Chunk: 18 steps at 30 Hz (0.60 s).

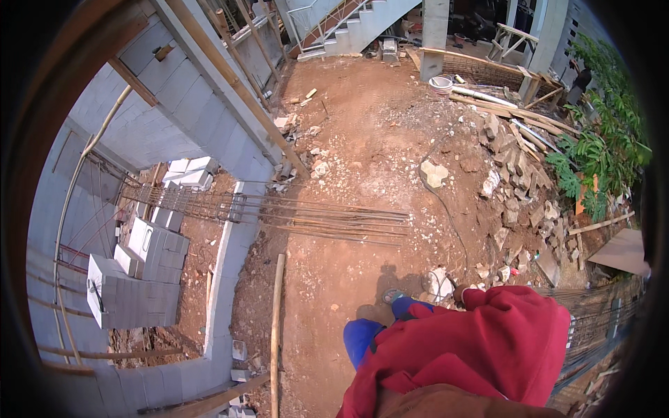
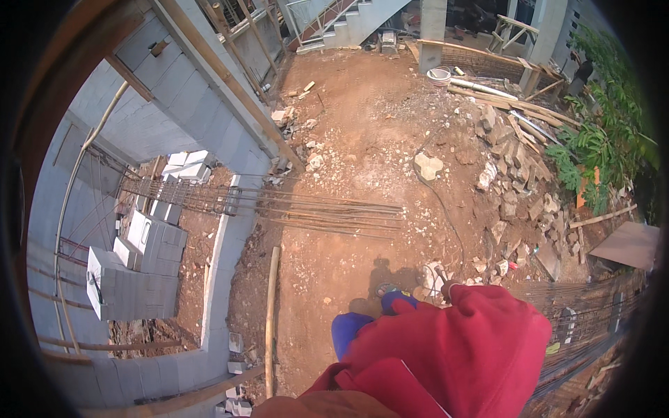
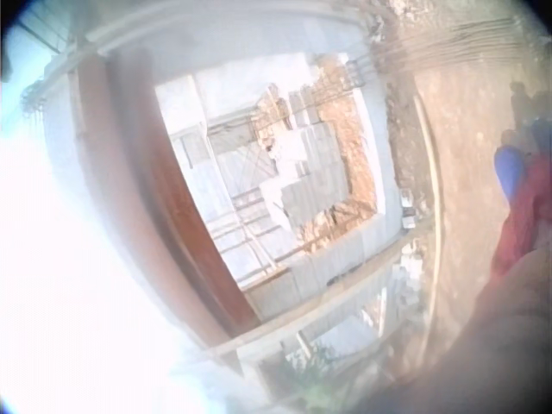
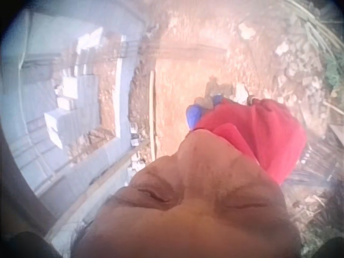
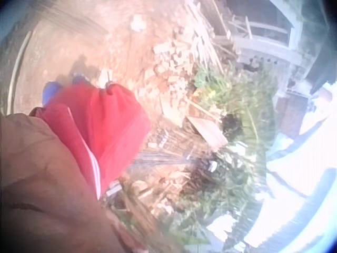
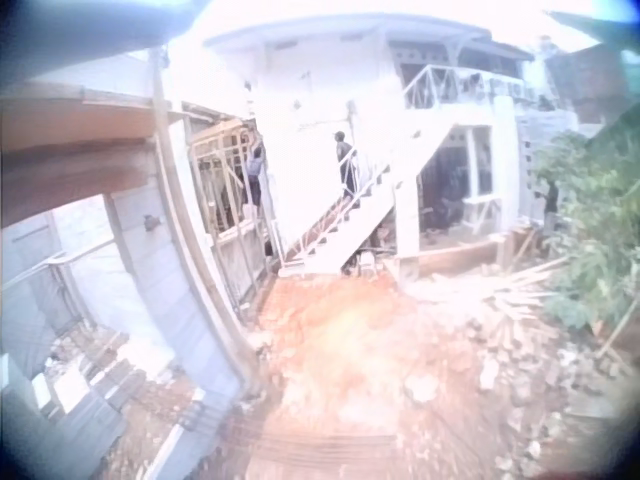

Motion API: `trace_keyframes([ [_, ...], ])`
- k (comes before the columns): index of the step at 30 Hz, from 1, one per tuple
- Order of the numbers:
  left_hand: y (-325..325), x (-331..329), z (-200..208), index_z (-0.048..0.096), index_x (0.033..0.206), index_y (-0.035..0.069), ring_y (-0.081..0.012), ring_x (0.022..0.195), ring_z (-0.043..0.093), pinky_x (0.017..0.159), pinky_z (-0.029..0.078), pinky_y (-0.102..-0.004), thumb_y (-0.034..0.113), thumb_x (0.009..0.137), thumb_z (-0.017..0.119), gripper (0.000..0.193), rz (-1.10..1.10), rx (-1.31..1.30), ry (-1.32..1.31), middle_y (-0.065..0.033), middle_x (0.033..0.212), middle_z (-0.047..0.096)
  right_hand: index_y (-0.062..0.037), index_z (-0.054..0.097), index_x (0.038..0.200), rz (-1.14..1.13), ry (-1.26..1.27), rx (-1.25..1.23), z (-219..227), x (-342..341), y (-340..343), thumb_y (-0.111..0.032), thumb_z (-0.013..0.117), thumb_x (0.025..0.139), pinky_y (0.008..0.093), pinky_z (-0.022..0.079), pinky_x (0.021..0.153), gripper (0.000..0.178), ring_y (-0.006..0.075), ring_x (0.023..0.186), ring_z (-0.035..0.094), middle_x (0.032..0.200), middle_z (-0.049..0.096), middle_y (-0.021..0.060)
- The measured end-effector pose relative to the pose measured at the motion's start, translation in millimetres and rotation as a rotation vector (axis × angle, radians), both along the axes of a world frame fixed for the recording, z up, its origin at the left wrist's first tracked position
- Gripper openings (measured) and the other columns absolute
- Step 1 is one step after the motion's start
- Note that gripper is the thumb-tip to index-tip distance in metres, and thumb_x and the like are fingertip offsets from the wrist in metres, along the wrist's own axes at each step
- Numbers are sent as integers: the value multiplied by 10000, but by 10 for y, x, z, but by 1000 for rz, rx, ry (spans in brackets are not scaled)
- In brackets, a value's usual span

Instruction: The person assembles a rebar cage by hand, placing and aligning individual rebar pieces into a grid pattern on the ground. They then retrieve a coil of wire and use pliers to cut and tie the rebar intersections together, securing the structure.

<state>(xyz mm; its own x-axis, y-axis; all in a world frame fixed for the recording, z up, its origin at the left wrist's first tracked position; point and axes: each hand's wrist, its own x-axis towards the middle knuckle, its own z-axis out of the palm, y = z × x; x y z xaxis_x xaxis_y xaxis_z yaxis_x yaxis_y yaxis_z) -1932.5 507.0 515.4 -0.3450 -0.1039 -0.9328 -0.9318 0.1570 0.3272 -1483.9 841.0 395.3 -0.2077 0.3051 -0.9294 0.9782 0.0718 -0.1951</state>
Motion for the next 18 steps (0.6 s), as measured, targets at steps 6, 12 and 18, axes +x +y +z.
trace_keyframes([
  [6, 212, -764, 113, 538, 1226, 21, -224, 621, 634, 521, 509, -301, 176, 948, 494, 321, -117, 17, 40, -127, 804, 668, -64, 723, 847, -733, 31, 110, 1363, -913, -255, -297, 606, 838, 387, 542, 621, 261, 243, 673, 688, 770, 699, 148],
  [12, 1018, -1697, 79, 546, 1234, 43, -220, 633, 646, 528, 525, -312, 200, 960, 478, 324, -251, 25, 80, -125, 828, 681, -14, 693, 950, -597, 185, 404, 1932, -1302, -226, -338, 573, 808, 436, 502, 779, 373, 384, 862, 660, 870, 675, 245],
  [18, 2122, -1802, 298, 559, 1165, 43, -220, 673, 654, 548, 532, -303, 196, 960, 493, 265, -389, 103, 144, -125, 858, 678, -84, 720, 930, -497, -115, 220, 1379, -981, -53, -360, 589, 802, 438, 519, 758, 332, 325, 893, 677, 931, 698, 172],
])
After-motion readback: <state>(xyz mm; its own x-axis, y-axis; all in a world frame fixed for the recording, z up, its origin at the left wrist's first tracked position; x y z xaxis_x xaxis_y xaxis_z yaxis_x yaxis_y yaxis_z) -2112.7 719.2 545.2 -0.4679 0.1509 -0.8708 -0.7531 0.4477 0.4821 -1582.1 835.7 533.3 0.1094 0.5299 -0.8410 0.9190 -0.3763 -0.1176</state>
